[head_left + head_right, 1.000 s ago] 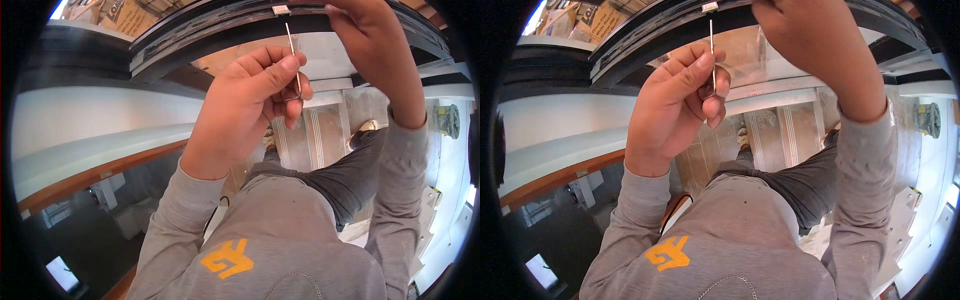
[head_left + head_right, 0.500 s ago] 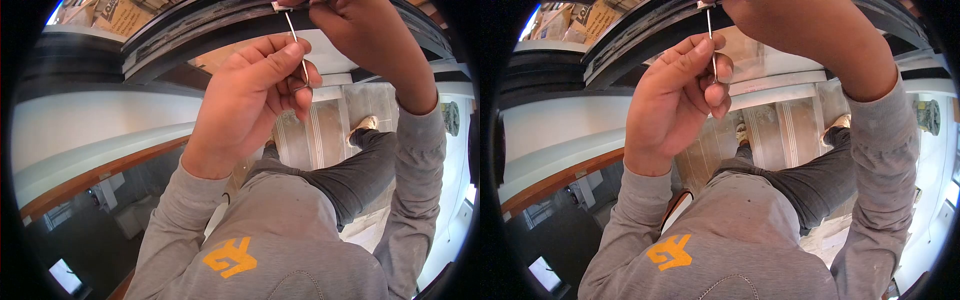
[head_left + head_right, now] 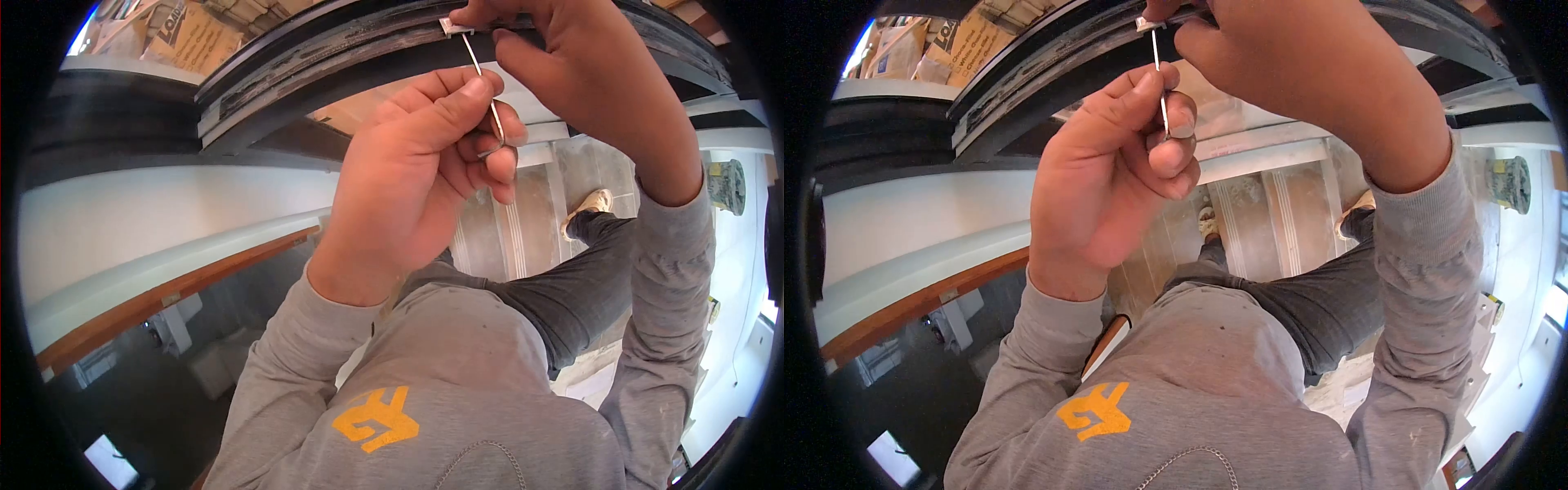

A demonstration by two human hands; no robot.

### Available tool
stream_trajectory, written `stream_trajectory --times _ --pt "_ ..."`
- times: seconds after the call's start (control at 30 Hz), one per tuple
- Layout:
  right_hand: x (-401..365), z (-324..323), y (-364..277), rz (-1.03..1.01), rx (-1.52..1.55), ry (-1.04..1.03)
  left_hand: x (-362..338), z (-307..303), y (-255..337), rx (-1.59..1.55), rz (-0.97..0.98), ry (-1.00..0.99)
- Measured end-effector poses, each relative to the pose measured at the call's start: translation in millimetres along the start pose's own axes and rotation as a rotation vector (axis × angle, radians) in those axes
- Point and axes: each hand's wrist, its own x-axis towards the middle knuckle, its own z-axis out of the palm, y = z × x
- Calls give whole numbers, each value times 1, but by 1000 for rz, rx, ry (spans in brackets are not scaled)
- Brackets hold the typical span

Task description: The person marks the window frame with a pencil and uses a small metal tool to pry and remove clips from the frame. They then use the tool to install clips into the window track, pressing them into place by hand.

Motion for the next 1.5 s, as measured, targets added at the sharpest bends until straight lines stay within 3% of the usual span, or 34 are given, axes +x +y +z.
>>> stream_trajectory --times 0.13,0.27,0.33,0.57,0.63,0.73,1.0,1.1,1.27,1.37,1.5 --pt "2 1 7 -87 66 37 2 -3 -3 3 12 -19" --pt "3 0 0 46 65 16 1 -2 -11 99 69 63" --pt "5 1 -4 141 12 -15 1 0 -11 -15 48 77" --pt "5 0 -3 154 7 -33 1 2 -6 28 51 94" --pt "4 0 -3 144 20 -26 4 4 6 -34 -72 41" --pt "5 0 -4 139 22 -20 7 1 6 -5 -97 3" --pt "9 -1 -8 197 24 -39 4 -4 9 -39 -50 3" --pt "8 4 2 17 53 63 4 0 17 -160 -87 -24" --pt "-1 23 26 26 66 95 10 3 8 -289 -137 -40" --pt "1 21 23 42 22 100 13 -8 8 -129 -170 -36" --pt "5 17 21 59 12 74 17 -15 13 -159 -186 -28"
